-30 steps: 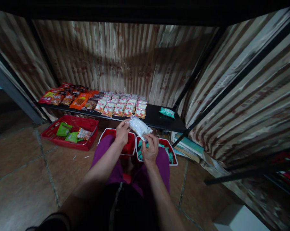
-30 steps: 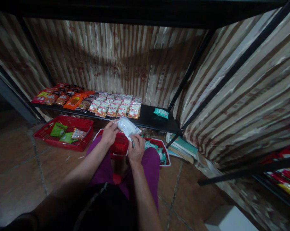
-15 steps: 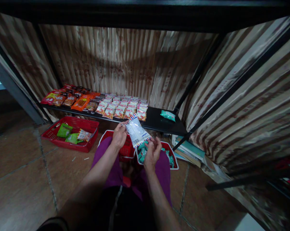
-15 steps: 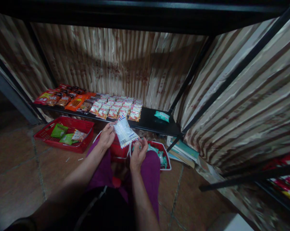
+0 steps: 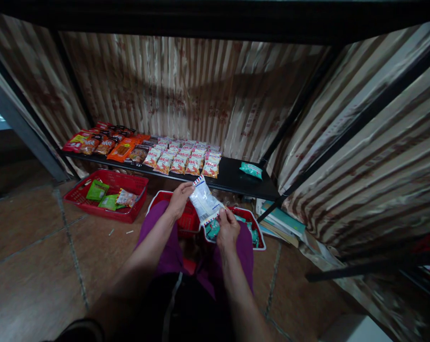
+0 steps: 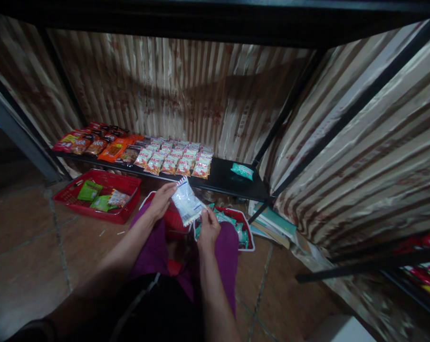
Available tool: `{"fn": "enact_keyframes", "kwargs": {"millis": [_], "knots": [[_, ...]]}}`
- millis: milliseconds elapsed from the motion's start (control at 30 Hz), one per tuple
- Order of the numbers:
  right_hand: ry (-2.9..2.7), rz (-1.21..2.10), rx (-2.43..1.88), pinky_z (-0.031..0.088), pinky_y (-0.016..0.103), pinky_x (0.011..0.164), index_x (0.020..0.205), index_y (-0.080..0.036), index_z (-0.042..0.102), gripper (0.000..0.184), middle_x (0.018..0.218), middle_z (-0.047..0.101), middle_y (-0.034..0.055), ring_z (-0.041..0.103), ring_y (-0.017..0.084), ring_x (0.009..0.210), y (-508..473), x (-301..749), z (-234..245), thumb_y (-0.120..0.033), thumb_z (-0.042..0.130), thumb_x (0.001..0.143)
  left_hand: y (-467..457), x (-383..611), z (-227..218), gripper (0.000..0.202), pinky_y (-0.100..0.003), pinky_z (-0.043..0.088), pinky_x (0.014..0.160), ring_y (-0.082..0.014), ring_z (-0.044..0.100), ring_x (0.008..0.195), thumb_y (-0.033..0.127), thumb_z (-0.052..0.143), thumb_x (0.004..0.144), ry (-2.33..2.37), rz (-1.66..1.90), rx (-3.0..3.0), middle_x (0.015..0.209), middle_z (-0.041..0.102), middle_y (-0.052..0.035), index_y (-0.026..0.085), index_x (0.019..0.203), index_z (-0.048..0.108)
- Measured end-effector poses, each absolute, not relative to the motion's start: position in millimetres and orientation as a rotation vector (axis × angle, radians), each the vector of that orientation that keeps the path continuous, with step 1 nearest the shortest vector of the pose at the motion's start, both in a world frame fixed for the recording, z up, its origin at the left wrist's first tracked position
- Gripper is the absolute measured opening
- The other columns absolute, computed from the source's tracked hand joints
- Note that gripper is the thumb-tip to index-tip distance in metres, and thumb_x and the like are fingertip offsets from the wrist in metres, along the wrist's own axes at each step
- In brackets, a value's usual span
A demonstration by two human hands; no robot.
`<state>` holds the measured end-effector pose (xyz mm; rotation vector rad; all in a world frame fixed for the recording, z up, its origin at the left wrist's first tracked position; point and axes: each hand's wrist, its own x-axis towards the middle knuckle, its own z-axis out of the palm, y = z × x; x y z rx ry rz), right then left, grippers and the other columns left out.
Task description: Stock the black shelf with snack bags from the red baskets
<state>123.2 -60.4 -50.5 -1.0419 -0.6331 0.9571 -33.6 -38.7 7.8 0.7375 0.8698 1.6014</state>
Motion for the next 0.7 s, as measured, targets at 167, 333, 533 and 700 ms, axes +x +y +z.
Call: {"fn": "enact_keyframes", "kwargs": {"millis": [167,333,533,700], "knots": [[-0.803,0.792,-1.165,0.049,0.029,0.070,0.088,-0.017,0.068,0.035,0.080,0.069,0.0029,0.061,0.017,0.074,-58.5,133.9,-55.9,-0.045,0.065,0.067,-31.8,-31.2,-4.3,0.024,-0.023,0.039,0.065,-0.0099,0.051,0.060,0.030,0.076,0.051,1.010,1.632,0.704,0.061,0.062,0.0003,0.014,0.064,0.066],[-1.067,0.498,-1.293,0.049,0.037,0.080,0.098,-0.017,0.065,0.035,0.091,0.067,0.0078,0.061,0.021,0.085,-62.9,140.2,-45.5,-0.044,0.055,0.078,-31.2,-25.8,-7.1,0.018,-0.022,0.037,0.060,-0.0092,0.048,0.056,0.030,0.070,0.057,1.099,1.688,0.695,0.058,0.059,0.0022,0.015,0.064,0.065],[-1.548,-0.199,-1.174,0.034,0.049,0.103,0.119,-0.021,0.059,0.034,0.131,0.052,0.0127,0.041,0.026,0.126,-71.2,131.9,-31.6,-0.024,0.049,0.086,-31.3,-24.1,-4.9,0.010,-0.020,0.036,0.058,-0.0092,0.047,0.057,0.024,0.062,0.063,1.217,1.709,0.805,0.059,0.058,0.0024,0.014,0.063,0.064],[-1.870,-0.153,-0.997,0.035,0.046,0.105,0.131,-0.024,0.049,0.042,0.133,0.053,0.0075,0.035,0.021,0.132,-73.1,124.0,-37.4,-0.016,0.039,0.090,-36.8,-21.4,4.5,0.010,-0.021,0.035,0.055,-0.0097,0.046,0.055,0.023,0.059,0.065,1.282,1.689,0.862,0.058,0.058,0.0024,0.015,0.062,0.064]]}}
